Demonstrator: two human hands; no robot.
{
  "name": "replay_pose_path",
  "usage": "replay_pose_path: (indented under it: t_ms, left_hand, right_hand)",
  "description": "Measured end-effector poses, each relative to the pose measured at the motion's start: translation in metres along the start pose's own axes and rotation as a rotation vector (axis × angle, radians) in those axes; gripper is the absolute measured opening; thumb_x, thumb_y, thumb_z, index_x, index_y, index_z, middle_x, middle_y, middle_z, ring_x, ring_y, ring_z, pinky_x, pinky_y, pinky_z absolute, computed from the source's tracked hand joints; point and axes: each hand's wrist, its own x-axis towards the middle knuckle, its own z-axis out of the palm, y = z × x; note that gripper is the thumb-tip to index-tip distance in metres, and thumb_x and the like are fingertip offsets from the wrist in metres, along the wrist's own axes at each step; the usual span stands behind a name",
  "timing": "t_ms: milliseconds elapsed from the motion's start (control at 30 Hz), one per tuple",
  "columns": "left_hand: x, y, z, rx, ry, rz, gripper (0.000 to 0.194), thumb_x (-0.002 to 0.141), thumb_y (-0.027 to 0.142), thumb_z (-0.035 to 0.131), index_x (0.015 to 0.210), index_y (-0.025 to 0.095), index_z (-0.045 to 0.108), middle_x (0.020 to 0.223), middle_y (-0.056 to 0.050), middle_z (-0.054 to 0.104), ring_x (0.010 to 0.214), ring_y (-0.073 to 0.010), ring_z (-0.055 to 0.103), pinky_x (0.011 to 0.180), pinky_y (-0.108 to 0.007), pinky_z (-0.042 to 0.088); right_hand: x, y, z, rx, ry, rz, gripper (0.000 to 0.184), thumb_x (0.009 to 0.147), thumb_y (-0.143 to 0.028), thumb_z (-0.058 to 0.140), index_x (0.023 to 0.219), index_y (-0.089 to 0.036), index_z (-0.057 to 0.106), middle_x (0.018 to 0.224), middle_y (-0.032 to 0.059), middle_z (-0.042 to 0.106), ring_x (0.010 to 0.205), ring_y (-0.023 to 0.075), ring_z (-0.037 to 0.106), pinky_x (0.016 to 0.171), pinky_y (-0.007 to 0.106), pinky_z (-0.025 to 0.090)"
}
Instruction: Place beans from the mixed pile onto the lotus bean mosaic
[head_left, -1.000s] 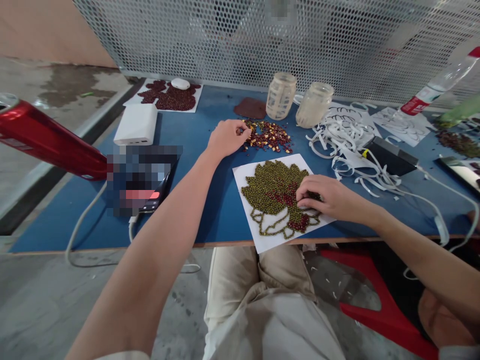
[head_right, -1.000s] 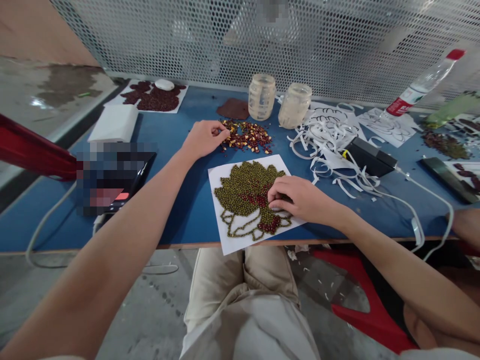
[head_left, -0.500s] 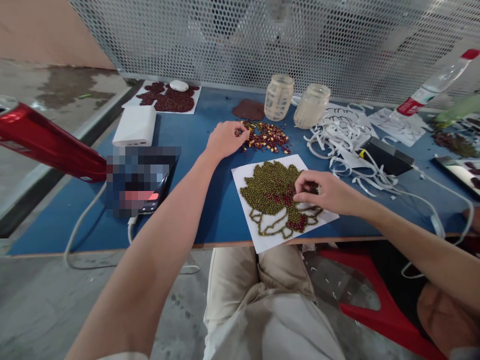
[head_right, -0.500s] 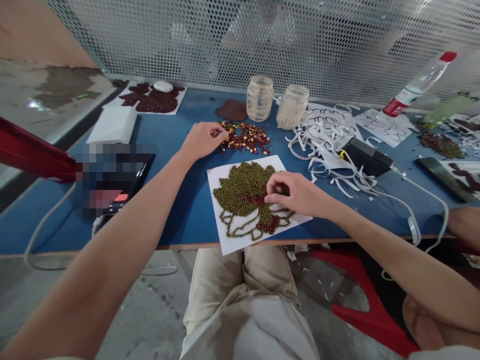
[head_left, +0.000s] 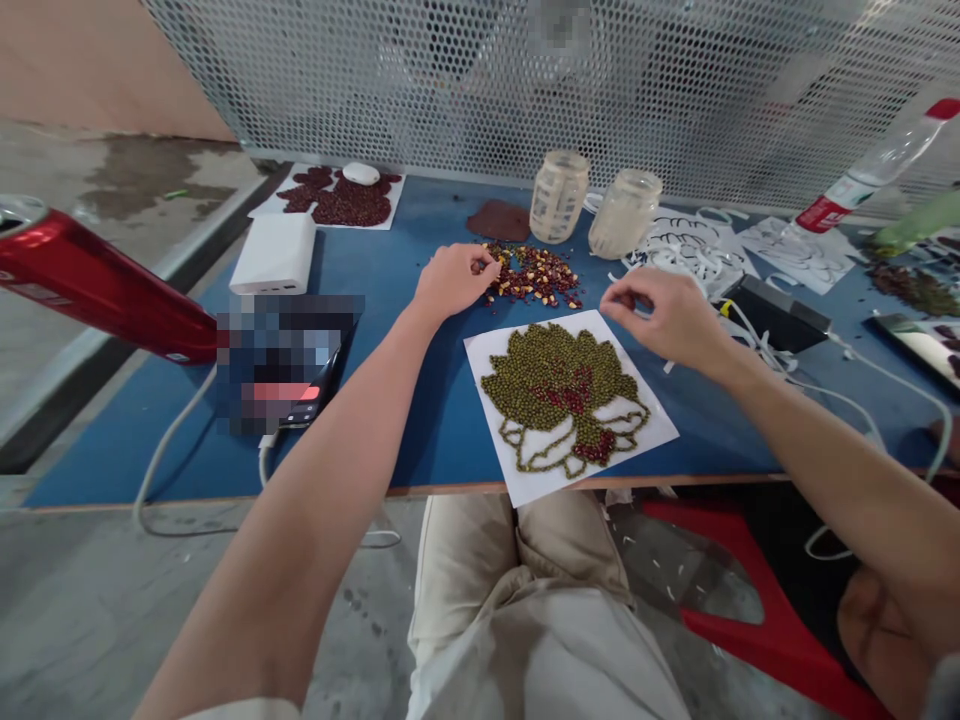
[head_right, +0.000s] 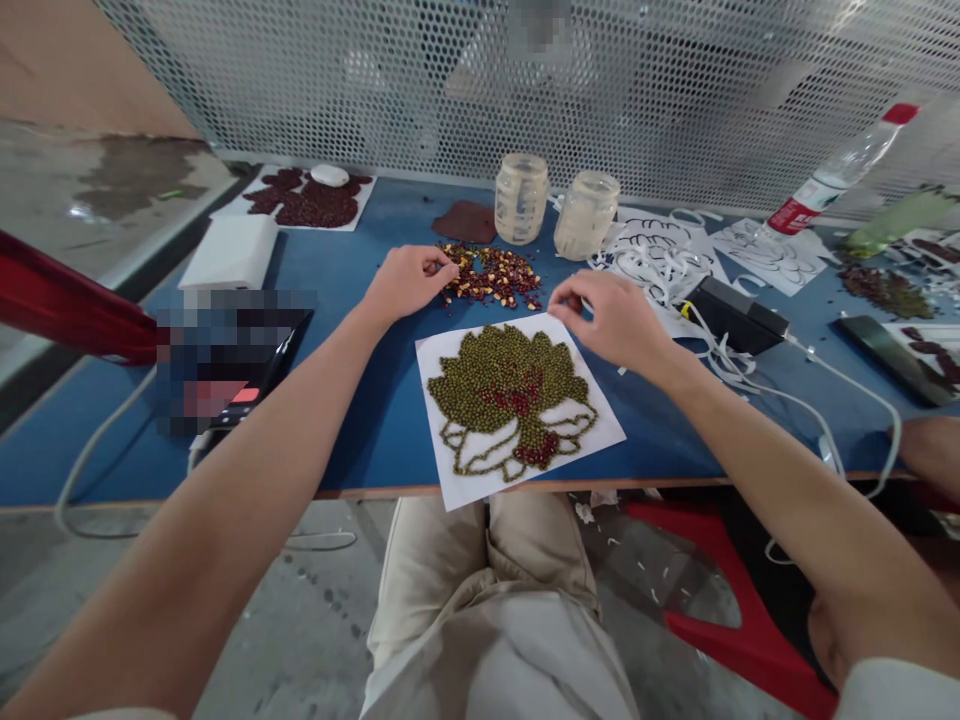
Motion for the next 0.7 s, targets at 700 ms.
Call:
replay_pose_path:
  t_ms: [700]
  left_hand:
    - [0.000, 0.000, 0.000, 0.025, -0.009, 0.005, 0.025, 0.100, 0.039, 0.066, 0.096, 0.023, 0.084, 0.076, -0.005, 0.065, 0.082, -0.0229, 0.058, 0.080, -0.039, 0.041]
  right_hand:
    - [0.086, 0.058, 0.032, -0.201, -0.148, 0.040, 0.011, 0.102, -0.032, 0.065, 0.101, -0.024, 0.073, 0.097, 0.0094, 0.074, 0.092, 0.0285, 0.064, 0.090, 0.047, 0.048]
